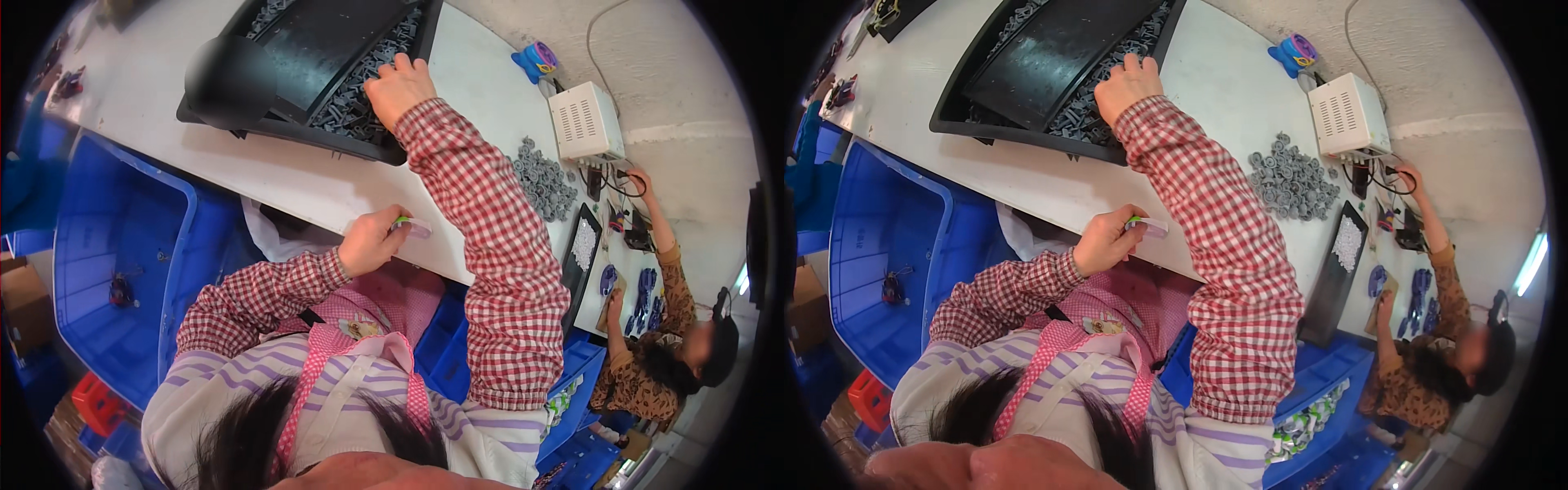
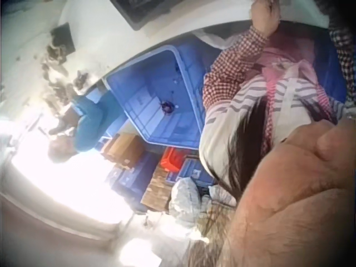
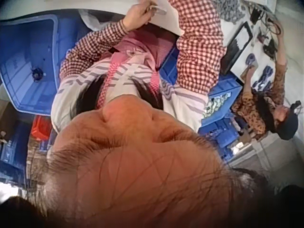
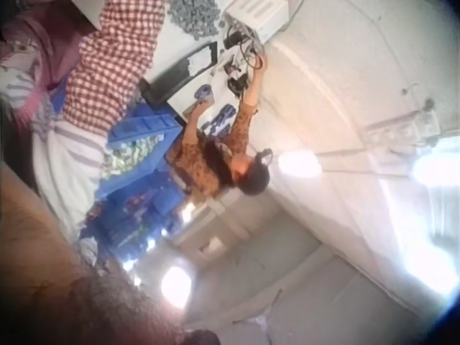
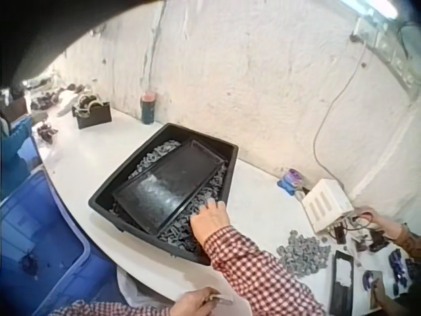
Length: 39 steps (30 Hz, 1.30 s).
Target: Assembling plastic security tags by attaching small components together.
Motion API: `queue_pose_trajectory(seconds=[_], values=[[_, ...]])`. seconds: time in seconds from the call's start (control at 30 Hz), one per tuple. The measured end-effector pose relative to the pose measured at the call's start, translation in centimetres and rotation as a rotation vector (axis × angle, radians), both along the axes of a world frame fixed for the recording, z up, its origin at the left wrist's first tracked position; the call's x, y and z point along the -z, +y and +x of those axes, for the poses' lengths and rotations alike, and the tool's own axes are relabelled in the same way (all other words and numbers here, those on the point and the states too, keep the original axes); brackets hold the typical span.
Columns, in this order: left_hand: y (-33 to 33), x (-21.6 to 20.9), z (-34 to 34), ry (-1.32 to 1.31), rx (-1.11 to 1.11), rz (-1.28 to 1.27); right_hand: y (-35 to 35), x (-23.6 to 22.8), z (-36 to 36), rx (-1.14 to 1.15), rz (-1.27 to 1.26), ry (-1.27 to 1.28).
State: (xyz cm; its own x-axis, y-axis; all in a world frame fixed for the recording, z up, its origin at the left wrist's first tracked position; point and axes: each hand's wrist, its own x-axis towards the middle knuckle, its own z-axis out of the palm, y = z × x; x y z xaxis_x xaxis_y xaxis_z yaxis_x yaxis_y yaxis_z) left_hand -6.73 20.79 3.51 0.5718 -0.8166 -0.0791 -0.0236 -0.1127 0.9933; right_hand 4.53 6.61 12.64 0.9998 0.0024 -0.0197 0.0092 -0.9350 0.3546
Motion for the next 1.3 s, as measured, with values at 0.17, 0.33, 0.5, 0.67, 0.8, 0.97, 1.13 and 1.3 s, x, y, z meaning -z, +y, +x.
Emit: queue_pose_trajectory(seconds=[0.17,0.33,0.5,0.67,0.8,0.97,1.13,1.3], values=[[-0.2,0.6,-0.1,-0.021,0.012,-0.033,0.1,0.6,0.6,-0.042,-0.089,0.096],[-0.2,0.1,-0.3,-0.008,-0.01,-0.024,-0.5,2.2,0.6,-0.04,0.056,0.004],[-0.5,0.1,-0.5,0.045,-0.025,0.032,-0.1,2.1,0.5,-0.037,0.054,0.069],[-0.7,0.8,-0.7,0.006,-0.037,-0.004,1.0,-0.3,0.7,-0.032,0.072,0.288],[-0.7,0.5,-0.7,0.008,-0.04,0.003,0.8,-0.1,0.7,-0.023,0.113,0.311],[-0.9,0.4,-0.6,0.023,-0.046,0.034,0.1,0.6,0.7,-0.035,0.175,0.21],[-0.9,0.3,-0.7,0.086,-0.063,0.03,0.1,-0.3,-0.3,-0.069,0.199,-0.061],[-0.9,0.7,-0.4,0.238,-0.076,-0.002,-2.8,-1.4,-6.5,-0.07,0.471,-0.62]])
